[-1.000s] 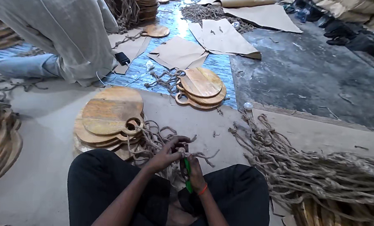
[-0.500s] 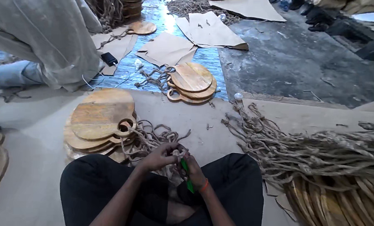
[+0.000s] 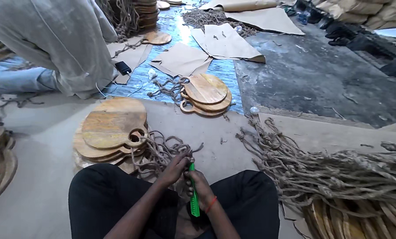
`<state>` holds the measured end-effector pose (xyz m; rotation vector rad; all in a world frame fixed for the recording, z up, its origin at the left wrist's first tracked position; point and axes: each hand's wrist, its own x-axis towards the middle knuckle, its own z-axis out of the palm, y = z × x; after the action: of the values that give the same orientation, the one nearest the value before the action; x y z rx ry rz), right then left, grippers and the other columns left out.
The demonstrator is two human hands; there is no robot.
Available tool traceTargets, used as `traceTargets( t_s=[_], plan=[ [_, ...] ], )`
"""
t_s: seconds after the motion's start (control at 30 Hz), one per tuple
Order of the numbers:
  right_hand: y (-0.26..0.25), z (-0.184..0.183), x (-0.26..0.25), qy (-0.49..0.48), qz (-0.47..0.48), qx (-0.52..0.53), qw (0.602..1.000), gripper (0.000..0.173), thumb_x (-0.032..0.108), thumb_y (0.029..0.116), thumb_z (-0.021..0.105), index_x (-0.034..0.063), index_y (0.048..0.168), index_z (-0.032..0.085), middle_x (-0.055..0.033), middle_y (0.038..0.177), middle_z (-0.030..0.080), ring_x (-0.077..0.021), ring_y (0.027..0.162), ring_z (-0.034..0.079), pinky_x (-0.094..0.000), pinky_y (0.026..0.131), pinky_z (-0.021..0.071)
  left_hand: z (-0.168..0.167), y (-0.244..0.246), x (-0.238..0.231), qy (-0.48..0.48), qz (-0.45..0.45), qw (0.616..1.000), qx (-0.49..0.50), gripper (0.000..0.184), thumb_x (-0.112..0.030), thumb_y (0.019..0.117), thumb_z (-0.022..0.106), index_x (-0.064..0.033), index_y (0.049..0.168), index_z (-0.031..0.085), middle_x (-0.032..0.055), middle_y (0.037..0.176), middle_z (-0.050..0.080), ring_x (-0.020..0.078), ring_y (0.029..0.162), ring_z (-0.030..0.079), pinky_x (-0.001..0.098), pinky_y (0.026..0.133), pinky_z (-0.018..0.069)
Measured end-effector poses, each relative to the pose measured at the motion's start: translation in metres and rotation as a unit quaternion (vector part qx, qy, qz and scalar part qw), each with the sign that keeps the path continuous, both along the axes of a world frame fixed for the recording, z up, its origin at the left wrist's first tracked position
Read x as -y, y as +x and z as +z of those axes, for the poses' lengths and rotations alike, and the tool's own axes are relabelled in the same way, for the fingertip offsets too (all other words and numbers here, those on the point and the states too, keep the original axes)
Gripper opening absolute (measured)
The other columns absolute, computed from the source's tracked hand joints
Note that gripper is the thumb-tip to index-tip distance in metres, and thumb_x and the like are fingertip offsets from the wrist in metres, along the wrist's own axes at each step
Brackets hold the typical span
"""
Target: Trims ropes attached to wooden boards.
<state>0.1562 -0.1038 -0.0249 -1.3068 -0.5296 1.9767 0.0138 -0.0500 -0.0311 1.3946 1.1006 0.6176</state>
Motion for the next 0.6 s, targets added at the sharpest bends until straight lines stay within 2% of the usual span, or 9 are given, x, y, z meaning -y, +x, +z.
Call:
traceTargets(
  t_s=[0.07, 0.17, 0.23, 0.3, 0.47, 0.5, 0.53, 0.57, 0.6],
  plan=[
    [-0.010, 0.002, 0.000, -0.036, -0.031, -0.021, 0.999, 0.031, 0.020, 0.1095, 0.035, 0.0123, 0.083, 0.048, 0.0065, 0.055, 0.037, -0.0025, 0.040, 0.034, -0.0172, 0.038, 0.0335, -0.003, 0.010, 0.004, 0.004, 0.055, 0.998, -0.014, 0.044, -0.026, 0.1067, 0.031, 0.0016, 0.117, 0.065, 0.0074, 0.093, 0.064, 0.0141, 0.083, 0.061, 0.0356, 0.081, 0.0528],
    [-0.023, 0.009, 0.001, -0.062, -0.056, -0.048, 0.995, 0.037, 0.026, 0.1118, 0.030, 0.0145, 0.079, 0.044, 0.0074, 0.052, 0.033, -0.0024, 0.037, 0.032, -0.0172, 0.036, 0.0309, -0.005, 0.011, -0.001, 0.021, 0.091, 0.995, -0.046, 0.054, -0.037, 0.1099, 0.029, -0.0037, 0.082, 0.061, 0.0031, 0.069, 0.053, 0.0152, 0.065, 0.056, 0.0384, 0.068, 0.0507],
    [-0.029, 0.010, 0.006, -0.057, -0.066, -0.080, 0.993, 0.037, 0.026, 0.1120, 0.029, 0.0142, 0.080, 0.044, 0.0071, 0.052, 0.034, -0.0022, 0.037, 0.032, -0.0166, 0.036, 0.0305, -0.006, 0.004, -0.006, 0.054, 0.077, 0.993, -0.066, 0.057, -0.041, 0.1086, 0.031, -0.0068, 0.071, 0.056, 0.0003, 0.061, 0.048, 0.0137, 0.058, 0.051, 0.0367, 0.062, 0.0472],
    [-0.036, 0.015, 0.012, -0.048, -0.087, -0.107, 0.989, 0.038, 0.024, 0.1122, 0.028, 0.0143, 0.079, 0.043, 0.0072, 0.051, 0.034, -0.0019, 0.037, 0.031, -0.0161, 0.036, 0.0293, -0.007, 0.000, -0.009, 0.109, 0.062, 0.989, -0.082, 0.054, -0.035, 0.1069, 0.032, -0.0061, 0.068, 0.056, 0.0003, 0.059, 0.046, 0.0134, 0.057, 0.049, 0.0366, 0.060, 0.0452],
    [-0.050, 0.036, 0.025, -0.003, -0.165, -0.068, 0.984, 0.040, 0.022, 0.1124, 0.026, 0.0150, 0.077, 0.042, 0.0082, 0.050, 0.033, -0.0014, 0.037, 0.029, -0.0162, 0.037, 0.0269, -0.004, 0.016, -0.014, 0.222, 0.084, 0.962, -0.136, 0.049, -0.024, 0.1021, 0.036, 0.0048, 0.073, 0.064, 0.0136, 0.064, 0.057, 0.0248, 0.064, 0.059, 0.0447, 0.066, 0.0492],
    [-0.045, 0.044, 0.034, 0.053, -0.190, -0.029, 0.980, 0.038, 0.019, 0.1112, 0.027, 0.0147, 0.077, 0.043, 0.0089, 0.050, 0.035, -0.0006, 0.038, 0.031, -0.0157, 0.038, 0.0293, 0.002, 0.016, -0.016, 0.193, 0.124, 0.959, -0.167, 0.047, -0.020, 0.1037, 0.039, 0.0101, 0.082, 0.067, 0.0220, 0.073, 0.063, 0.0328, 0.074, 0.065, 0.0500, 0.075, 0.0518],
    [-0.032, 0.057, 0.048, 0.146, -0.229, 0.023, 0.962, 0.036, 0.015, 0.1070, 0.029, 0.0140, 0.077, 0.048, 0.0099, 0.050, 0.041, 0.0001, 0.039, 0.039, -0.0163, 0.039, 0.0355, 0.009, 0.005, -0.022, 0.118, 0.177, 0.960, -0.184, 0.042, -0.018, 0.1084, 0.044, 0.0140, 0.100, 0.069, 0.0299, 0.094, 0.069, 0.0407, 0.095, 0.068, 0.0558, 0.094, 0.0506],
    [-0.001, 0.077, 0.062, 0.235, -0.272, 0.053, 0.932, 0.036, 0.015, 0.1034, 0.033, 0.0153, 0.074, 0.055, 0.0104, 0.052, 0.051, 0.0005, 0.042, 0.047, -0.0169, 0.041, 0.0419, 0.009, -0.016, -0.031, 0.071, 0.226, 0.956, -0.173, 0.038, -0.017, 0.1097, 0.045, 0.0130, 0.114, 0.067, 0.0314, 0.108, 0.068, 0.0423, 0.108, 0.065, 0.0572, 0.104, 0.0461],
    [0.040, 0.103, 0.070, 0.290, -0.303, 0.052, 0.906, 0.044, 0.022, 0.1033, 0.034, 0.0207, 0.068, 0.060, 0.0109, 0.053, 0.055, 0.0005, 0.043, 0.050, -0.0172, 0.042, 0.0428, 0.009, -0.034, -0.039, 0.053, 0.262, 0.953, -0.141, 0.038, -0.020, 0.1106, 0.044, 0.0109, 0.116, 0.066, 0.0296, 0.108, 0.068, 0.0404, 0.107, 0.065, 0.0573, 0.102, 0.0468]
  ],
)
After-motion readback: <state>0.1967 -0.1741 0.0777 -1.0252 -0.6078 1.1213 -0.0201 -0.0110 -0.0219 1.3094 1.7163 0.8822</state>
